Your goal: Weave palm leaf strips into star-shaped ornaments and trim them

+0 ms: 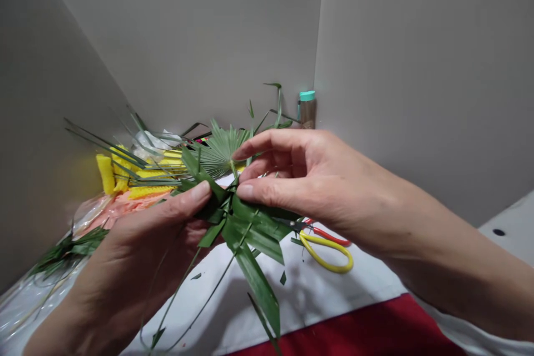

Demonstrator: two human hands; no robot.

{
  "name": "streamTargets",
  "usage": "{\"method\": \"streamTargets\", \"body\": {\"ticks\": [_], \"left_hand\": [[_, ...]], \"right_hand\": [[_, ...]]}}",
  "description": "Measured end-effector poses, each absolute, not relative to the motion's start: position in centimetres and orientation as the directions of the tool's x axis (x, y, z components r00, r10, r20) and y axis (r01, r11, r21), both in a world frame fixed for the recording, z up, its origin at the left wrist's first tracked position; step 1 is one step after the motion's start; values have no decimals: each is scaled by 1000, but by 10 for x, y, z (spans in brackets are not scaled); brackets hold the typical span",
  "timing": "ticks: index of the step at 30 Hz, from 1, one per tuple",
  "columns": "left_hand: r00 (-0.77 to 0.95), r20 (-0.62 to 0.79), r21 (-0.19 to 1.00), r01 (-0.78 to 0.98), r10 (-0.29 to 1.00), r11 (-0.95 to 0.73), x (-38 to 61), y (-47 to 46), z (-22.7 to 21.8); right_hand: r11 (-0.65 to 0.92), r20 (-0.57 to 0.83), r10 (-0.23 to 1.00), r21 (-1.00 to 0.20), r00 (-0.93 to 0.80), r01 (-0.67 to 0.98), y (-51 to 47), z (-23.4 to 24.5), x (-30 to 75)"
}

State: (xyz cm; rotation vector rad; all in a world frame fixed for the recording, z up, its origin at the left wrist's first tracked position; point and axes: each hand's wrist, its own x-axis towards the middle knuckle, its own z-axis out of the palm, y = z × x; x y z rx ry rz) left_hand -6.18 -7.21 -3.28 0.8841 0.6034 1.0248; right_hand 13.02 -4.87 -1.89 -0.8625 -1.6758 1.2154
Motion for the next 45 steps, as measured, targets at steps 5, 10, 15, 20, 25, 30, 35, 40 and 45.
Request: {"method": "streamTargets", "body": {"ticks": [5,10,15,20,25,30,35,40,45], "left_hand": [[419,-23,850,-470,908,239,-62,-70,-35],[439,-21,836,-485,898,257,-63,-69,-33],[460,34,841,-493,887,223,-64,-68,-32],[481,25,831,-496,876,249,-63,-67,-30],[457,20,874,-440,889,207,-57,-64,-31],[350,15,914,-385,937,130,-53,-63,-32],[340,49,913,-396,939,96,-50,-58,-35],[336,92,906,-420,938,61,-45,-59,-36],[375,106,896,-438,921,75,-44,-64,-33]], "right_hand": [[250,221,913,-967,-342,43,-49,-19,130],[205,213,922,-977,-324,-58,-46,-23,133],[164,193,934,-979,-302,-118,-45,-26,135],[110,218,940,-922,-263,-372,-41,-38,132],[135,275,933,-865,-232,-483,-41,-52,121],[168,305,930,-849,-204,-501,-44,-55,118],[248,364,912,-855,-188,-455,-35,-54,125],[363,449,879,-849,-159,-385,-30,-52,130],[419,499,850,-835,-170,-357,-38,-44,133]]}}
